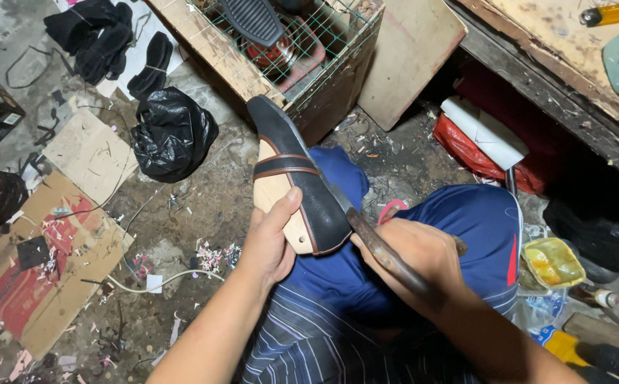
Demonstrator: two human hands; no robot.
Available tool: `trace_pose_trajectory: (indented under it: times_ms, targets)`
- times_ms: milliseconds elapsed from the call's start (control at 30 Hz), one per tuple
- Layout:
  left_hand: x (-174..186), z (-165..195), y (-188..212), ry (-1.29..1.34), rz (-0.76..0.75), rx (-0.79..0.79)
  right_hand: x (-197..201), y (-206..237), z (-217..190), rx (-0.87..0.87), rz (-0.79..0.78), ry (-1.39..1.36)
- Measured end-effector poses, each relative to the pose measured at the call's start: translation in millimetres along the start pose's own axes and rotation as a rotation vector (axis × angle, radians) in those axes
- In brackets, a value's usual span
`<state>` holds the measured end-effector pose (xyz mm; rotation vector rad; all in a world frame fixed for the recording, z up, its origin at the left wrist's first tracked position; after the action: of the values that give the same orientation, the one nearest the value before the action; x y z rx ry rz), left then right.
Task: The person sits on the floor holding a sandal across their lap and uses a curved hand blade to scrape and trim the edges of the sole. They rotate the sandal repeatedly to work the blade around the sole edge and heel, then press and feel the trimmed edge by hand.
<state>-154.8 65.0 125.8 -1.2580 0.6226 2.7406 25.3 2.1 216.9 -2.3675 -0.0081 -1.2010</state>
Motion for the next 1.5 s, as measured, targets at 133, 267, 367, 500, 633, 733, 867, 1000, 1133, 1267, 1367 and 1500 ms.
trace_pose_trajectory:
  times_ms: [133,267,367,500,633,733,867,1000,1133,1267,1367,1500]
  targets:
    - [0,1,-1,-0.04,0.027,-0.001,0,0,-2,0.046,0.033,-0.021]
    - [3,-1,-1,-0.039,0.074,0.015,2,11,-6,0.072,0.141,0.014]
    - [4,-4,1,-0.05,0.072,0.028,-1,18,-4,0.03,0.117,-0.045]
    - [-1,-10,5,-0.055,0.02,0.004,-4,14,5,-0.066,0.062,-0.067]
    - [-7,-16,7,-0.1,-0.026,0.016,-3,7,11,-0.162,-0.028,-0.092]
    - [-10,-15,9,-0.089,-0.052,0.006,9,9,-4,0.019,0.026,-0.105]
    - [-14,-13,9,-0.12,-0.094,-0.038,2,16,6,-0.121,-0.029,-0.054]
    - [-19,-15,8,-0.318,-0.136,-0.061,-6,20,18,-0.227,-0.053,-0.013]
    - [-20,-13,7,-0.189,-0.158,-0.064,2,24,5,-0.149,-0.068,-0.059]
    - [-19,-9,8,-0.336,-0.156,-0.134,7,23,4,-0.25,-0.034,-0.079]
    - [-18,-12,9,-0.386,-0.156,-0.105,-1,20,13,-0.289,0.0,-0.049]
    - [-16,-15,10,-0.343,-0.132,-0.11,-17,42,28,-0.347,-0.119,-0.018]
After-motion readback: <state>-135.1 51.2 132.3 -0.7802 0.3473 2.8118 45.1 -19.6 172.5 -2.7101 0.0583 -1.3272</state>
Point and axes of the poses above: each hand's wrist, its own y-axis away from the middle knuckle, its own x-axis out of the back of the hand, z = x × y, the point moved 7 cm from there along -y, towards the middle knuckle, and after that the axes turned 8 degrees about y, right-handed, at the moved point
